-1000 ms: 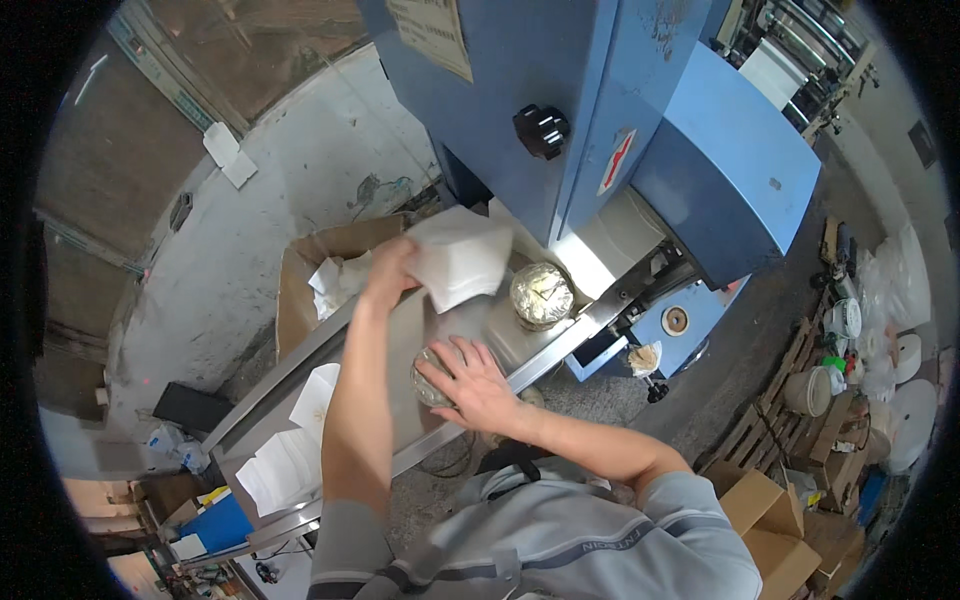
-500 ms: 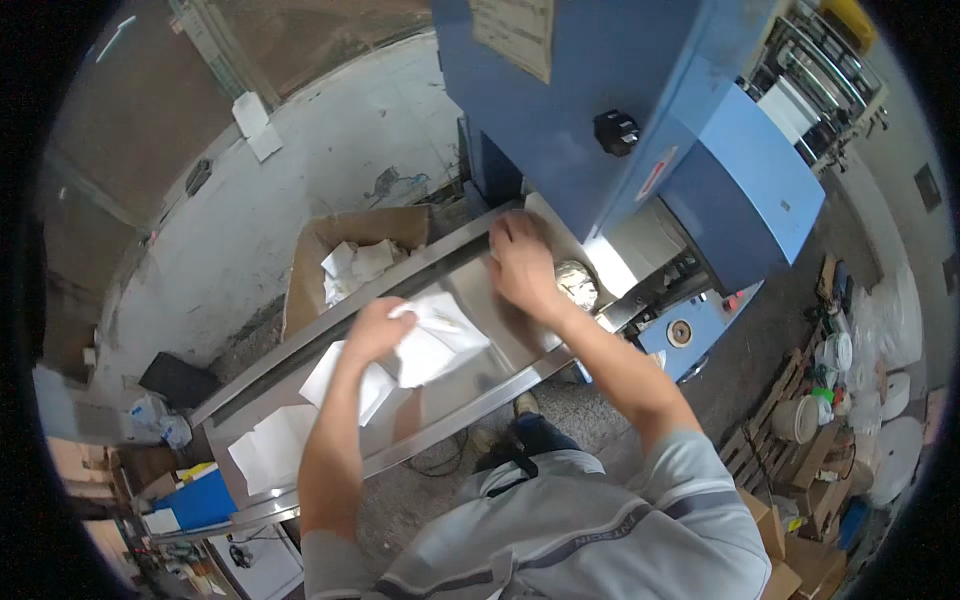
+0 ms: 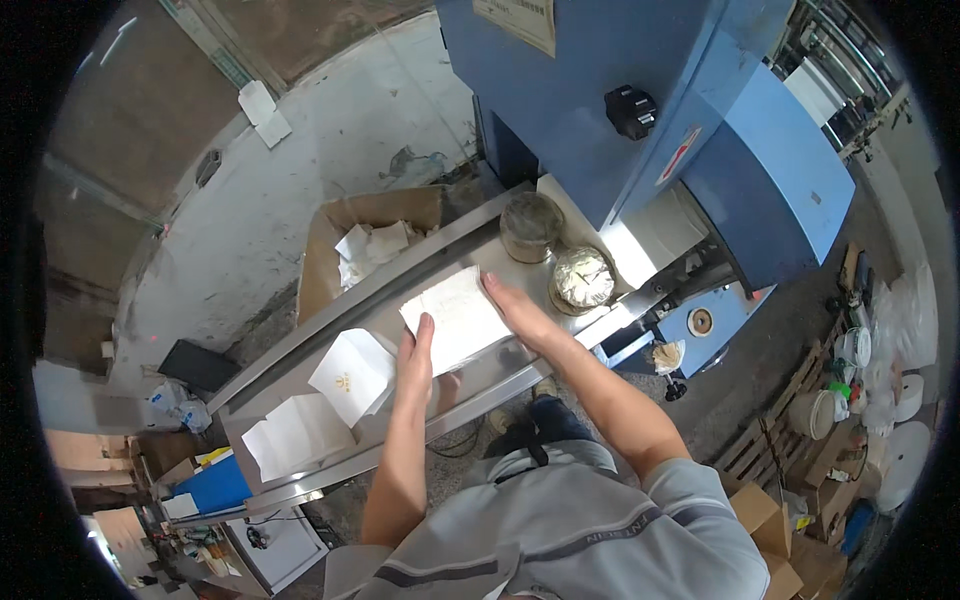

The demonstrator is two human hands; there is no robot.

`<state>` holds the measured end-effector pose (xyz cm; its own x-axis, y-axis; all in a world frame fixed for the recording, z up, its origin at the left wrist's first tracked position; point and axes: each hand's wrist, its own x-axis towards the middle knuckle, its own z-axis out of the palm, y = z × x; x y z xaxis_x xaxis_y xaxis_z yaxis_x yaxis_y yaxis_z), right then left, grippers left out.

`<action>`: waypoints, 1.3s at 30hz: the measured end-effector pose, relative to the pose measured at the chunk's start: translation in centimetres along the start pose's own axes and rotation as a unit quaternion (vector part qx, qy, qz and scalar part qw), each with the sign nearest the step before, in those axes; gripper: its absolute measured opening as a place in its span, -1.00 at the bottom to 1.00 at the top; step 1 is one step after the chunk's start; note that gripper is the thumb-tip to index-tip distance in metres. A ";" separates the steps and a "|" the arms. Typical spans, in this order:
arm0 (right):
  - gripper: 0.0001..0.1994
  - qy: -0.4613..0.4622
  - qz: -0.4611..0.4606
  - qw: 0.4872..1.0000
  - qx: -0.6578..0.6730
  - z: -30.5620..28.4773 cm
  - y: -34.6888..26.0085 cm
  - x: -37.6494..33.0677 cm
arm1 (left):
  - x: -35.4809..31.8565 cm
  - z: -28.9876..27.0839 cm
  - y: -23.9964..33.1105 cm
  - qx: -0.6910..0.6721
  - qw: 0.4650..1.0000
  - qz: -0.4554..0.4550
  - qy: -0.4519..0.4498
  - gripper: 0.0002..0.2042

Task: Placing stacks of paper napkins from a production machine onto a conveyor belt.

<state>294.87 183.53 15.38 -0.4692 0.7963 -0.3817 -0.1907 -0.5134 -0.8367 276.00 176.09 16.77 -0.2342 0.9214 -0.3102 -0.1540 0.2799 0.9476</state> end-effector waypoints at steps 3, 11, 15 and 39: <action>-0.27 -0.010 -0.014 0.999 -0.036 0.5 2.6 1.5 | 0.2 2.0 0.9 -0.009 0.999 -0.026 0.018 -0.37; -0.31 0.050 -0.180 0.844 -0.502 6.7 -3.0 -3.3 | 0.7 0.6 -0.5 -0.341 0.932 -0.019 -0.120 -0.42; -0.32 0.067 -0.280 0.890 -0.353 5.5 -7.5 -7.0 | -0.4 -0.3 -0.5 -0.418 0.897 -0.024 -0.142 -0.43; -0.01 -0.082 0.010 0.996 -0.027 6.8 2.0 -13.4 | -16.3 -6.2 -2.4 -0.196 0.971 -0.034 -0.133 -0.42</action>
<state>294.95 169.65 21.44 -0.6084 0.7204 -0.3330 -0.1345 -0.5071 -0.8513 274.24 158.72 19.06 0.0386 0.9559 -0.2910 -0.5267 0.2669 0.8070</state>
